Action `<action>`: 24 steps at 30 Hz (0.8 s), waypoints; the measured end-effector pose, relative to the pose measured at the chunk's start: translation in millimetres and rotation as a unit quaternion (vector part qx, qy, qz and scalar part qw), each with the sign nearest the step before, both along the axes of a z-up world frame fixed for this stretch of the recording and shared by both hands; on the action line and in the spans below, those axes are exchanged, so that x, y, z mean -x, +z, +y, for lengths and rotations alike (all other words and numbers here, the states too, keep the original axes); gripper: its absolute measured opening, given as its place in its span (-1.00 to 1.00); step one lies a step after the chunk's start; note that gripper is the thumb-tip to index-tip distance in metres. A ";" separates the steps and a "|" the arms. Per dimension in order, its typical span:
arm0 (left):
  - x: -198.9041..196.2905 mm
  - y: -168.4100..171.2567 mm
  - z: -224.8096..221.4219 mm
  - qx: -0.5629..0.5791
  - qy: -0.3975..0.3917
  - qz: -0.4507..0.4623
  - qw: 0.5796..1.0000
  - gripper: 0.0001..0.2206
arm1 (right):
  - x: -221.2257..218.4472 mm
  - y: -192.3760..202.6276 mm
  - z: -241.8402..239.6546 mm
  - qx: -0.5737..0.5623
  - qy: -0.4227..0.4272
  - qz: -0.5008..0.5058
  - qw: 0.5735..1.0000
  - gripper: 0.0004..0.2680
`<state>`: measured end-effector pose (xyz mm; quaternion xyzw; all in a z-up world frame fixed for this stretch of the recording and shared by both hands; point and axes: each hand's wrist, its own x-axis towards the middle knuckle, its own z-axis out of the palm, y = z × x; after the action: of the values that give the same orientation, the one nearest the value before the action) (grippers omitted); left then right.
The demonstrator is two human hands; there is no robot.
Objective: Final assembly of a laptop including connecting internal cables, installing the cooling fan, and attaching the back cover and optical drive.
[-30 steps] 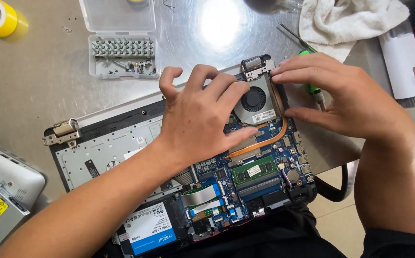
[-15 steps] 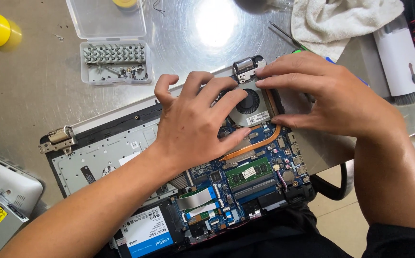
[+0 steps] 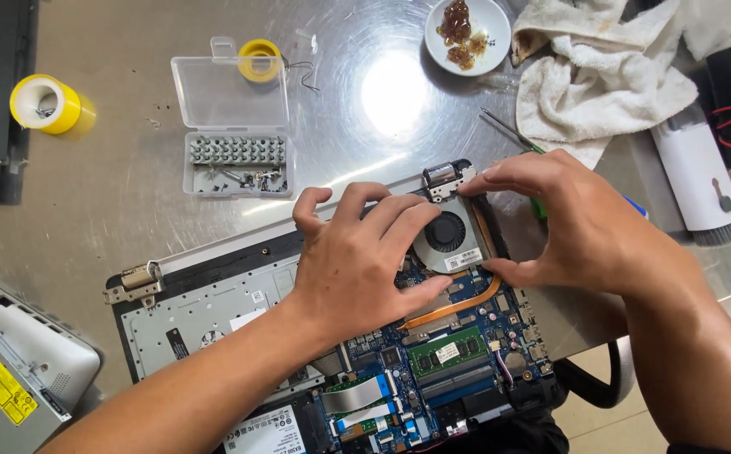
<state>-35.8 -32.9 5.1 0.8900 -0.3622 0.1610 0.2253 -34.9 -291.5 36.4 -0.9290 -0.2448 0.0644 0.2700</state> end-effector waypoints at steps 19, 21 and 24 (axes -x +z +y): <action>-2.3 0.7 1.7 0.022 0.003 -0.018 1.000 -0.62 | -18.2 -3.3 -14.7 0.073 0.167 -0.121 0.976 -0.43; -2.8 0.4 1.6 0.003 0.014 -0.020 1.000 -0.63 | -19.0 -3.7 -12.8 0.079 0.170 -0.126 0.974 -0.41; -3.5 1.1 -0.2 0.008 0.013 -0.007 1.000 -0.64 | -17.4 -3.5 -9.0 0.027 0.162 -0.104 0.981 -0.42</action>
<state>-32.2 -33.1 6.2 0.8917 -0.3505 0.1734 0.2279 -17.5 -300.5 32.9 -0.8858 -0.4168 0.0166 0.2036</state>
